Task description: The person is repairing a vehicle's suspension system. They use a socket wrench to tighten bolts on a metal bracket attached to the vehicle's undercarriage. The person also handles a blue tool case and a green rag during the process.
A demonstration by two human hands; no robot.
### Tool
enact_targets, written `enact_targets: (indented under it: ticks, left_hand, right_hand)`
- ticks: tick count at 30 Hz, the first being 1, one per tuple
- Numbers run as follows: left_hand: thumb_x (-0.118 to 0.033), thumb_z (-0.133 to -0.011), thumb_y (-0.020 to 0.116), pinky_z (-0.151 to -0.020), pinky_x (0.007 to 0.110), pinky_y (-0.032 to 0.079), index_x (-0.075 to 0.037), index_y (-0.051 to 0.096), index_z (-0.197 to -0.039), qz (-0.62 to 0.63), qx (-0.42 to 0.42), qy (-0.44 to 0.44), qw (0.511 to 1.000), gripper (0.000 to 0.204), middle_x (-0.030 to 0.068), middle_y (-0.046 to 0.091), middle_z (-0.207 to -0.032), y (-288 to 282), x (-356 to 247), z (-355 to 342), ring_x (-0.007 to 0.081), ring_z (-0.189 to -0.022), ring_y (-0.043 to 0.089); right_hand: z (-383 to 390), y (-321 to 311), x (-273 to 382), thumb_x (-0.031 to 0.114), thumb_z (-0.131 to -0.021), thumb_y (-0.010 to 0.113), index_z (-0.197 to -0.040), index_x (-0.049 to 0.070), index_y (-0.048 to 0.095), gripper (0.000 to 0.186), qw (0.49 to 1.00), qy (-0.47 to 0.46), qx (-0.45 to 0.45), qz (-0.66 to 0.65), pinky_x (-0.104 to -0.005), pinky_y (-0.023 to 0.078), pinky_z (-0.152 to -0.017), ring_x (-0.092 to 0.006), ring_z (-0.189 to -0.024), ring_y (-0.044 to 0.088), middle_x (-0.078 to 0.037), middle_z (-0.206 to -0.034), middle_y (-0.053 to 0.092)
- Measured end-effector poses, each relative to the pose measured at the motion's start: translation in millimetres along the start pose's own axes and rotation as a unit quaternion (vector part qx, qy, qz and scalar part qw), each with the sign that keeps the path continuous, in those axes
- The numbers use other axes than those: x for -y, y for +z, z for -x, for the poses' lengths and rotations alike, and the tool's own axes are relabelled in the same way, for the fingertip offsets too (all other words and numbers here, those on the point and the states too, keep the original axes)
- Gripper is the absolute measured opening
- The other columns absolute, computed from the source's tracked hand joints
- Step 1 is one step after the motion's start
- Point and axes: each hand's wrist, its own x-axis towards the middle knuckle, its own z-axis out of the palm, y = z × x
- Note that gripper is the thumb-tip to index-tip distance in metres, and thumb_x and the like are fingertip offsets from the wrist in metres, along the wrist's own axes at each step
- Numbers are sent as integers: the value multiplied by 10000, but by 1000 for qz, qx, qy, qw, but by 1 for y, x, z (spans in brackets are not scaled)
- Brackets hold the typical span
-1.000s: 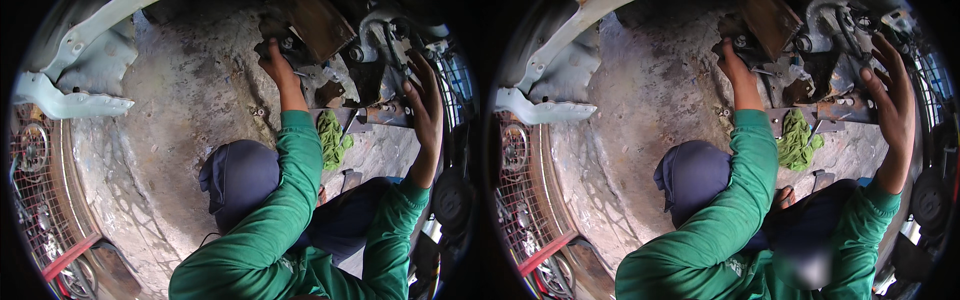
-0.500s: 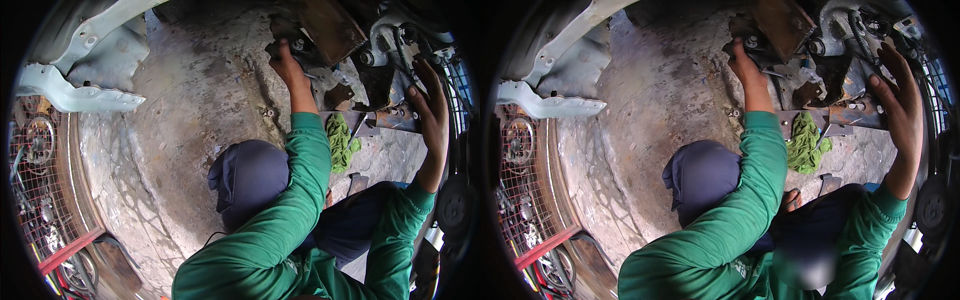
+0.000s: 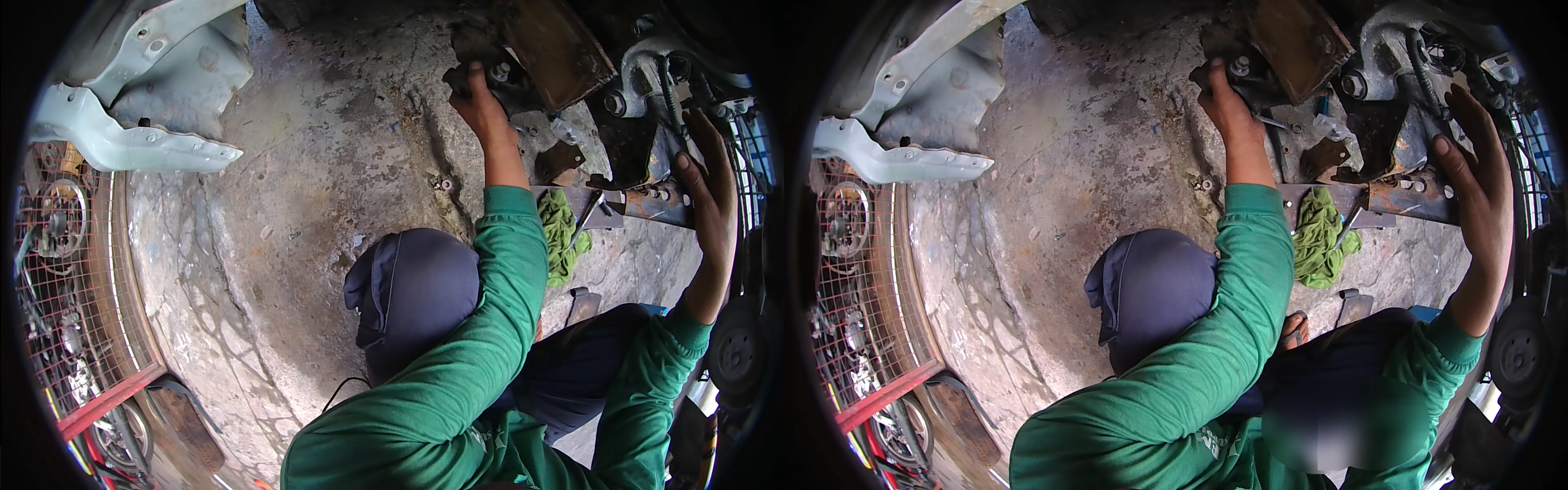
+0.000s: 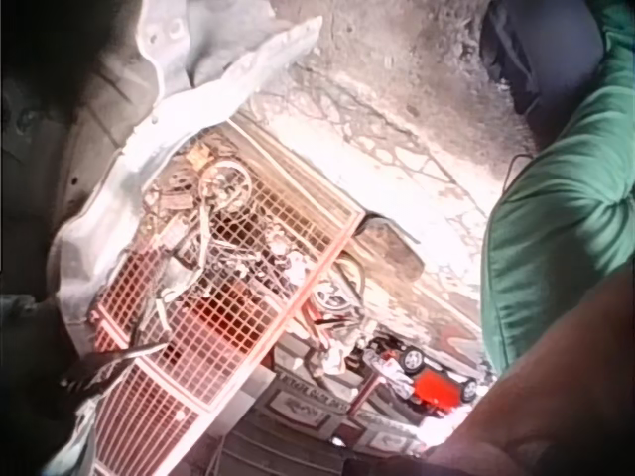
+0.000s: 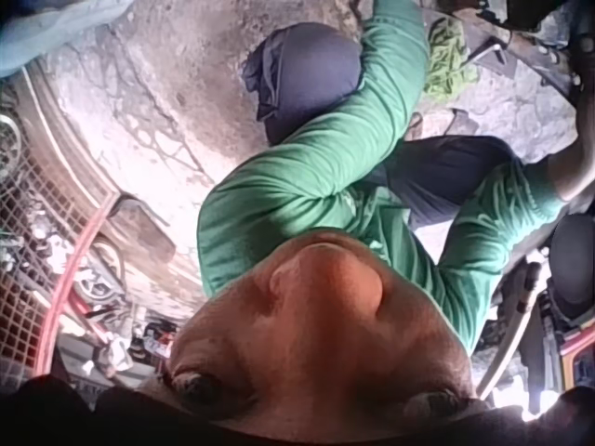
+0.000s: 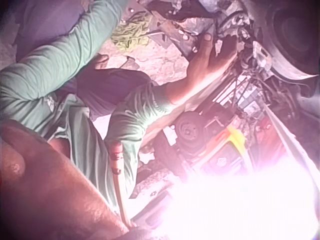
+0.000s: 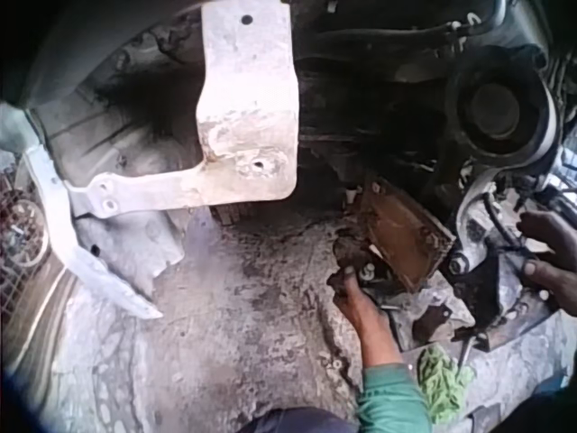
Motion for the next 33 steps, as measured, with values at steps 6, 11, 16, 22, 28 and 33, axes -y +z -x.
enact_targets:
  ticks: [6,11,16,22,28,33]
  left_hand:
    - [-393,-877,778,-1044,442,516,74,306,-1445,0,4,5,1000,874,254,471,-1428,0,-4,0,327,-1264,551]
    - [-377,-880,780,-1034,448,521,69,311,-1435,5,4,16,1000,853,247,475,-1419,0,-3,-4,323,-1260,553]
    - [-382,-885,782,-1029,447,522,69,323,-1409,7,7,6,1000,830,238,481,-1398,4,-1,6,318,-1244,560]
    - [-396,-885,783,-1034,449,518,78,307,-1403,12,8,14,1000,848,246,472,-1396,6,3,6,328,-1258,550]
    - [-408,-887,774,-1049,455,508,107,298,-1394,0,25,18,1000,864,272,463,-1398,7,5,7,341,-1272,541]
    - [-408,-884,776,-1058,455,504,105,298,-1399,0,19,11,1000,870,277,455,-1411,7,4,9,343,-1279,538]
  right_hand:
    - [-1,2,-3,261,-974,716,-1526,29,461,650,1000,-14,2,10,-419,440,-1130,-302,-1416,491,-195,-1536,497]
    - [-2,2,-2,261,-975,715,-1526,29,461,650,1000,-12,1,10,-419,445,-1126,-302,-1411,496,-197,-1536,496]
    - [1,0,-2,207,-987,697,-1524,25,462,613,1000,-10,4,-14,-407,456,-1112,-275,-1393,507,-182,-1530,505]
    - [-1,3,0,198,-989,699,-1521,37,472,601,999,-3,-1,-32,-382,499,-1057,-256,-1308,579,-168,-1522,516]
    - [1,1,-4,230,-987,709,-1520,47,476,609,1000,-17,-4,7,-376,526,-1019,-246,-1225,633,-156,-1512,530]
    - [1,2,-6,237,-983,715,-1520,50,476,618,1000,-13,-4,-19,-380,529,-1017,-247,-1233,629,-157,-1511,530]
